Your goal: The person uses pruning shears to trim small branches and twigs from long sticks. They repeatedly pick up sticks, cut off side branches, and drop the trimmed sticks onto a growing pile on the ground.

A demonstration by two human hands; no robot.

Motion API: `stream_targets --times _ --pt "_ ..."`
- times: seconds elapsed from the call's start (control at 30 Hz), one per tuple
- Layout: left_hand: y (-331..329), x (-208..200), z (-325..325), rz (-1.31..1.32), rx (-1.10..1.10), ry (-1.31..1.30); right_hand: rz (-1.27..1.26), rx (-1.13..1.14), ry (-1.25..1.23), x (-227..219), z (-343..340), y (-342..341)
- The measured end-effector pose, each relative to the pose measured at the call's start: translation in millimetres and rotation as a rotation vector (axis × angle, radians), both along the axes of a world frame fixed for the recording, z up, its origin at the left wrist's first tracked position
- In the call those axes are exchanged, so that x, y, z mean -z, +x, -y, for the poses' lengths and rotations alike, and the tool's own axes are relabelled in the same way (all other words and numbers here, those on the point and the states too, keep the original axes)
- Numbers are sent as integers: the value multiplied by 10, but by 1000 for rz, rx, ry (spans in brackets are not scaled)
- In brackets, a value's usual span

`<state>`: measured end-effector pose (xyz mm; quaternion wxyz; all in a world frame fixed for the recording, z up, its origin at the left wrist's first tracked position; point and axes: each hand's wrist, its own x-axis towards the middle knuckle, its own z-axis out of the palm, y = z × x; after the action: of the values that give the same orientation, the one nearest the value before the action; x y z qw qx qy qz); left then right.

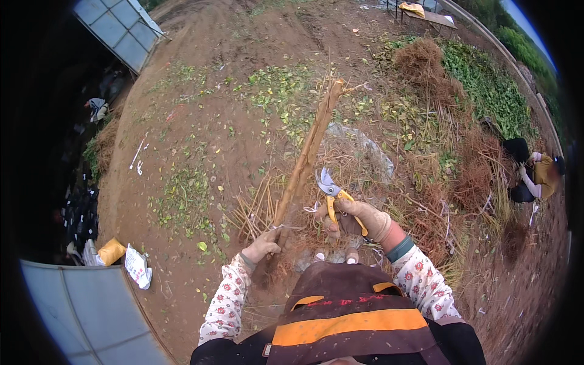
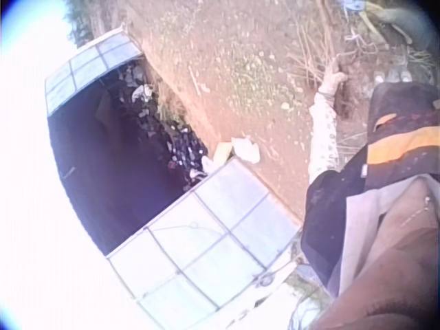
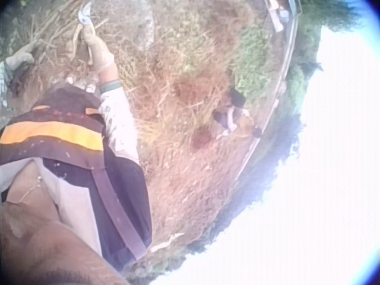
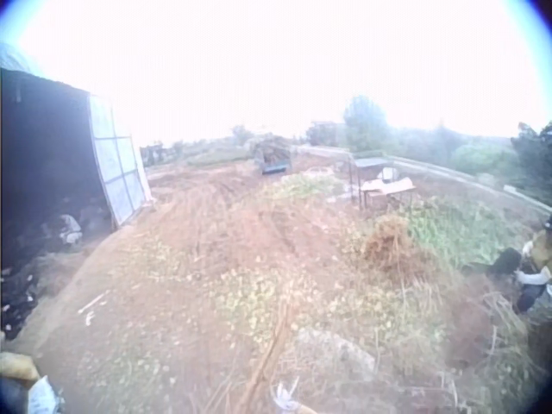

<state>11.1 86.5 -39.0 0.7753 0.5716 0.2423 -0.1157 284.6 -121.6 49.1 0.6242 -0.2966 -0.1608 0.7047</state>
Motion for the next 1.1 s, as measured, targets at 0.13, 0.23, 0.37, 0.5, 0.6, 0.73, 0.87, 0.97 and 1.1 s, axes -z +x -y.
stream_targets --times 0.13,0.23,0.37,0.5,0.6,0.73,0.87,0.97,1.1 --pt "64 -281 76 12 146 -63 -39 -58 -90 -24 -67 108" --pt "76 -302 83 7 173 -71 -30 -35 4 143 -13 192" --pt "64 -212 104 18 159 -36 -86 77 -197 -36 183 74" --pt "28 -62 131 -142 206 107 177 210 -357 -76 249 -226" --pt "5 58 204 -54 196 145 71 54 -462 -208 216 -278" --pt "-87 228 320 -17 59 112 53 75 -470 -25 262 -262" --pt "-68 130 432 8 80 253 -125 60 -416 -5 335 -271" --pt "-148 256 502 5 106 383 -304 248 -436 176 203 -320" --pt "-47 45 601 -121 77 483 -133 222 -513 291 394 -326"
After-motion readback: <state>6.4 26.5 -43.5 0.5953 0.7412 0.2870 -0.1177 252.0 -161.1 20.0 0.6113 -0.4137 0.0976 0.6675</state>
